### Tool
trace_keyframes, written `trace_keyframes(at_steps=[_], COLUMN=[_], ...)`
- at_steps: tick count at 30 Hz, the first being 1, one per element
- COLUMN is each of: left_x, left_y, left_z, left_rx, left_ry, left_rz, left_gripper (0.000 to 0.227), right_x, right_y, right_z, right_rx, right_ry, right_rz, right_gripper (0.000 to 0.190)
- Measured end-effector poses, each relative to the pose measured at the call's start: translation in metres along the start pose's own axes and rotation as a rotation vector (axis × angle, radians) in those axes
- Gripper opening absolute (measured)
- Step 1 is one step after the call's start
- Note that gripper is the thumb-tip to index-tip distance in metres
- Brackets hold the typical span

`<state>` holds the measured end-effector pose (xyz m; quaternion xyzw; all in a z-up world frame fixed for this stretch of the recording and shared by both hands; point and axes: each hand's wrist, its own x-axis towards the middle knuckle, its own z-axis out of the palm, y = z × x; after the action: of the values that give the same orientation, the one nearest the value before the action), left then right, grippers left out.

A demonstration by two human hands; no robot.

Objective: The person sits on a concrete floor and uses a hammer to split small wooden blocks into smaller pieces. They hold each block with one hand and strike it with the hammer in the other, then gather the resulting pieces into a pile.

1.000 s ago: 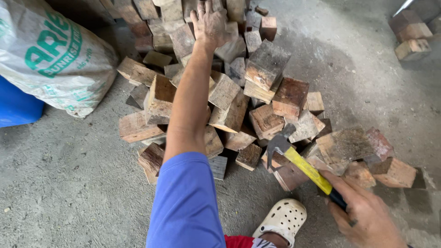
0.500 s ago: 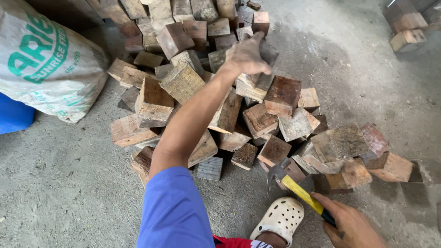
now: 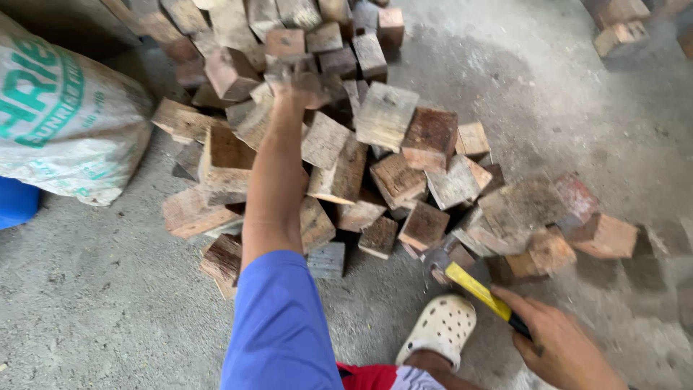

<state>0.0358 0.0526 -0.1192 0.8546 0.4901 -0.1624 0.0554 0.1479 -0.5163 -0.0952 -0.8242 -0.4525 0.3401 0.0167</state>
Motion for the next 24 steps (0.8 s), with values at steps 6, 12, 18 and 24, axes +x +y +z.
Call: trace_keyframes(at_steps=[6, 12, 18, 24], left_x=[-0.04, -0.054, -0.089, -0.141], left_y=[0.04, 0.118, 0.097, -0.048], left_z=[-0.019, 0.023, 0.036, 0.009], left_rx=[-0.069, -0.032, -0.116, -0.185], left_ry=[0.156, 0.142, 0.546, 1.201], left_rz=[0.211, 0.583, 0.438, 0.179], left_gripper=[0.085, 0.114, 0.106, 0.117], right_x=[-0.007, 0.017, 0.044, 0.038], right_y=[0.009, 0.047, 0.098, 0.076], right_z=[0.006, 0.033, 0.058, 0.049], right_rx=[0.02, -0.046, -0.037, -0.101], right_ry=[0.061, -0.07, -0.21, -0.187], right_rz=[-0.08, -0.002, 0.057, 0.037], right_gripper=[0.084, 0.089, 0.088, 0.084])
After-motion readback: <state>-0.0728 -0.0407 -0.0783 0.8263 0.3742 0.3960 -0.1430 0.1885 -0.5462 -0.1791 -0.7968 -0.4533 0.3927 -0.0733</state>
